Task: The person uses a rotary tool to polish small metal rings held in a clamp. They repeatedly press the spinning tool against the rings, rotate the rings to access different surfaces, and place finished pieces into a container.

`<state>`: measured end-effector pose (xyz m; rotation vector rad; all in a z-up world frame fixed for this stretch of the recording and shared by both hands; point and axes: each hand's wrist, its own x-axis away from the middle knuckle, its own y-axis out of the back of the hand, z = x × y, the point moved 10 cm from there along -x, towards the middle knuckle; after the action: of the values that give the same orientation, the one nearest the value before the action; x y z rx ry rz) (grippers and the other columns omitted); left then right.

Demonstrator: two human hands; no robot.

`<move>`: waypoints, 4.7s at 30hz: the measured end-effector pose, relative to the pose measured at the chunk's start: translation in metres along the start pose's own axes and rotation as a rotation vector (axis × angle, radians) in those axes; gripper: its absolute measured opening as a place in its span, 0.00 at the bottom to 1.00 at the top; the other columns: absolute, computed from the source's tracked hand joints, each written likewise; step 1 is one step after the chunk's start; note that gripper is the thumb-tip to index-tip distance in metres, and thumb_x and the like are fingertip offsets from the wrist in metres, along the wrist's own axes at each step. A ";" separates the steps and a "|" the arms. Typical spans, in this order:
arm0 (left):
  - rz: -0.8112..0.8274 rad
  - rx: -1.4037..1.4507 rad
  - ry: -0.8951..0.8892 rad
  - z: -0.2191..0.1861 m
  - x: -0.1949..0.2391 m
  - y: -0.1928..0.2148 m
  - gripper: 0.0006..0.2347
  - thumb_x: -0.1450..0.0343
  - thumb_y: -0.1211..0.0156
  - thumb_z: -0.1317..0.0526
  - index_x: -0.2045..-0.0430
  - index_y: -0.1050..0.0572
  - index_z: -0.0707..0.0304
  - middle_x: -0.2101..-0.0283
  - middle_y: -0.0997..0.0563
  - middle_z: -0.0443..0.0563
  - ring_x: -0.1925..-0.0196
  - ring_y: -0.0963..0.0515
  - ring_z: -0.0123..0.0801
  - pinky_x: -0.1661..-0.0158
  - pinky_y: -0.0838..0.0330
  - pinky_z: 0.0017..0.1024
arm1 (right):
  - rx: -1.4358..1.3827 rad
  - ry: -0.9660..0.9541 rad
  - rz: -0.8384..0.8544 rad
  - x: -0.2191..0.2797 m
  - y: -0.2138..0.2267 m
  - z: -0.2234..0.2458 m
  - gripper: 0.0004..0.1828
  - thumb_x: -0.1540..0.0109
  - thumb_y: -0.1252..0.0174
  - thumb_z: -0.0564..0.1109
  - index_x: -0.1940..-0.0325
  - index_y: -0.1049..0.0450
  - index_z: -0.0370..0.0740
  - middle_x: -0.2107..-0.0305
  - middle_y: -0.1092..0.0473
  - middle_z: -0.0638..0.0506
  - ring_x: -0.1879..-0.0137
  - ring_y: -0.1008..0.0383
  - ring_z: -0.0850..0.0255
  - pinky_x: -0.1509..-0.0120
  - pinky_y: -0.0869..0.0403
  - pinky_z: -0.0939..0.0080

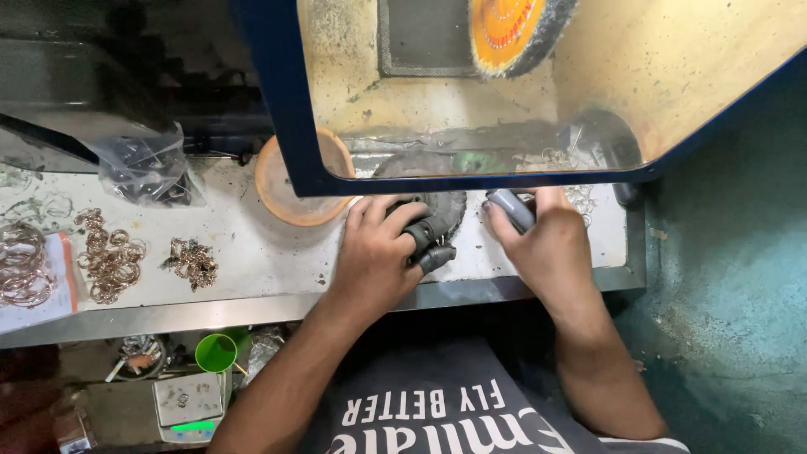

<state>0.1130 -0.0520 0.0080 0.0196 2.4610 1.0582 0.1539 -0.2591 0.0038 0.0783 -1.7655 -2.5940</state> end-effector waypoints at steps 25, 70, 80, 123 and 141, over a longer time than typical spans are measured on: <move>-0.002 0.117 0.042 0.012 0.000 0.001 0.07 0.43 0.23 0.61 0.82 0.17 0.62 0.55 0.16 0.42 0.45 0.24 0.48 0.43 0.39 0.49 | -0.119 0.518 -0.152 0.041 -0.005 0.014 0.19 0.42 0.27 0.52 0.50 0.19 0.45 0.55 0.21 0.54 0.50 0.20 0.55 0.44 0.25 0.56; 0.032 0.148 0.079 0.022 0.009 -0.014 0.06 0.43 0.24 0.64 0.83 0.18 0.62 0.54 0.17 0.41 0.49 0.24 0.51 0.49 0.39 0.47 | -0.229 0.528 -0.037 0.026 -0.025 0.027 0.17 0.45 0.26 0.55 0.61 0.21 0.46 0.64 0.21 0.56 0.58 0.22 0.56 0.56 0.25 0.57; 0.036 0.144 0.069 0.017 0.003 -0.008 0.04 0.43 0.25 0.67 0.83 0.18 0.62 0.56 0.17 0.41 0.51 0.24 0.50 0.50 0.40 0.46 | -0.222 0.517 -0.032 0.025 -0.027 0.023 0.17 0.44 0.26 0.56 0.60 0.21 0.46 0.62 0.20 0.56 0.57 0.22 0.56 0.55 0.25 0.56; 0.026 0.114 0.054 0.019 0.010 -0.016 0.05 0.47 0.34 0.73 0.82 0.17 0.66 0.53 0.17 0.43 0.47 0.25 0.55 0.48 0.39 0.49 | -0.182 0.525 -0.017 0.026 -0.029 0.027 0.17 0.44 0.25 0.55 0.60 0.19 0.44 0.62 0.21 0.55 0.57 0.23 0.56 0.55 0.24 0.57; 0.066 0.118 0.085 0.022 0.012 -0.019 0.05 0.46 0.31 0.71 0.81 0.16 0.64 0.52 0.16 0.42 0.47 0.24 0.52 0.48 0.39 0.49 | -0.246 0.509 0.017 0.025 -0.026 0.027 0.16 0.44 0.26 0.54 0.61 0.20 0.44 0.61 0.20 0.54 0.56 0.22 0.55 0.55 0.25 0.55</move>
<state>0.1144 -0.0483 -0.0232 0.0955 2.6133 0.9573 0.1284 -0.2250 -0.0113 0.6499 -1.2620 -2.4542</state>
